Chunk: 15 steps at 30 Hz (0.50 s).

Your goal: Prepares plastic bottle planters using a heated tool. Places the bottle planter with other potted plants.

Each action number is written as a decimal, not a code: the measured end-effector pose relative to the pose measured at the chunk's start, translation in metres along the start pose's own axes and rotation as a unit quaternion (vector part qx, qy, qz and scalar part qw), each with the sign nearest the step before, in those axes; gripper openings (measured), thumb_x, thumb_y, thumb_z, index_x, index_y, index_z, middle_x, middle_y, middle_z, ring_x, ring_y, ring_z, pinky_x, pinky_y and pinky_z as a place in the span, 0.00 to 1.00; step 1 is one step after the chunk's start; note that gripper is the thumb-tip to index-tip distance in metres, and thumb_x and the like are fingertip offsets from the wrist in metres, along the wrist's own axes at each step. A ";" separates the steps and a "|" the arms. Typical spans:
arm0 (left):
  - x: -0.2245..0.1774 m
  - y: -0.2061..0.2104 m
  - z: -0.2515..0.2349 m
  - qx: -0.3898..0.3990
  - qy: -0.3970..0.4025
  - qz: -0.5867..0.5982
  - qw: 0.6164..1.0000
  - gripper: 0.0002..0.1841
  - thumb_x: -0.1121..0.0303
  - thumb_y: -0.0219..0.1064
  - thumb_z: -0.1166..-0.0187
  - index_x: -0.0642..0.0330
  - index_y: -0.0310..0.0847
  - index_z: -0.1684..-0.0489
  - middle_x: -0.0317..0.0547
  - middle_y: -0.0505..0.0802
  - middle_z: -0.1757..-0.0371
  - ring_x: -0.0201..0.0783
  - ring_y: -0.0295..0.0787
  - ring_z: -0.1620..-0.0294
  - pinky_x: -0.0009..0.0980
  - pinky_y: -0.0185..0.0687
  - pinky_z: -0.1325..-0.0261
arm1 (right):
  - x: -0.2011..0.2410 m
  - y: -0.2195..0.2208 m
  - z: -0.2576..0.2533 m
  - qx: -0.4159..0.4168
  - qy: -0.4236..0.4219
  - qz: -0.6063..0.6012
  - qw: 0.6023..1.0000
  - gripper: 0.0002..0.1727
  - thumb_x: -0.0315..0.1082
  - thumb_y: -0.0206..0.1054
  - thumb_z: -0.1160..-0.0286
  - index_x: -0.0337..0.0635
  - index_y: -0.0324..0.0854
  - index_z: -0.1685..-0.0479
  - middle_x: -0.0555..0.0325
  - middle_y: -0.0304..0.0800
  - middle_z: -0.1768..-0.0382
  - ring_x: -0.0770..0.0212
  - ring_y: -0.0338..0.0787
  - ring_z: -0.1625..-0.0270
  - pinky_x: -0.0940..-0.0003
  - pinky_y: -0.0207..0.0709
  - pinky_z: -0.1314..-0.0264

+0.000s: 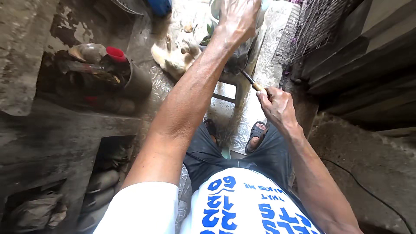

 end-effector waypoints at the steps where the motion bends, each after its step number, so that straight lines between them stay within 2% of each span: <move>1: 0.000 -0.001 0.000 0.001 -0.003 -0.004 1.000 0.17 0.58 0.72 0.26 0.60 0.87 0.46 0.57 0.92 0.41 0.59 0.85 0.33 0.62 0.73 0.30 | 0.000 0.002 -0.002 -0.004 -0.003 0.004 1.000 0.21 0.48 0.55 0.08 0.40 0.83 0.58 0.49 0.80 0.77 0.49 0.82 0.78 0.48 0.73 0.77; 5: -0.002 0.003 -0.003 -0.006 -0.014 -0.005 1.000 0.19 0.58 0.70 0.24 0.59 0.86 0.41 0.57 0.92 0.40 0.58 0.86 0.33 0.62 0.74 0.31 | 0.003 0.012 -0.015 -0.002 0.021 0.019 1.000 0.22 0.49 0.54 0.10 0.40 0.86 0.52 0.49 0.87 0.72 0.49 0.88 0.70 0.46 0.78 0.65; 10: -0.002 0.005 -0.007 -0.001 -0.017 0.003 1.000 0.18 0.58 0.68 0.22 0.57 0.86 0.39 0.56 0.92 0.39 0.57 0.85 0.32 0.62 0.74 0.31 | 0.006 0.017 -0.023 0.001 0.031 0.034 0.999 0.23 0.50 0.52 0.10 0.40 0.86 0.53 0.48 0.88 0.72 0.46 0.90 0.68 0.43 0.78 0.64; 15: 0.001 0.008 -0.012 -0.004 -0.011 0.009 1.000 0.19 0.58 0.70 0.23 0.55 0.86 0.38 0.55 0.92 0.41 0.58 0.86 0.34 0.62 0.75 0.32 | 0.010 0.020 -0.025 -0.009 0.023 0.033 0.999 0.23 0.50 0.52 0.10 0.41 0.85 0.56 0.50 0.86 0.74 0.49 0.88 0.71 0.46 0.77 0.68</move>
Point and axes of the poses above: each hand's wrist, its own z-axis away from the middle knuckle, its own y-axis out of the palm, x = y × z, the point moved 3 cm from there along -z, towards the middle knuckle
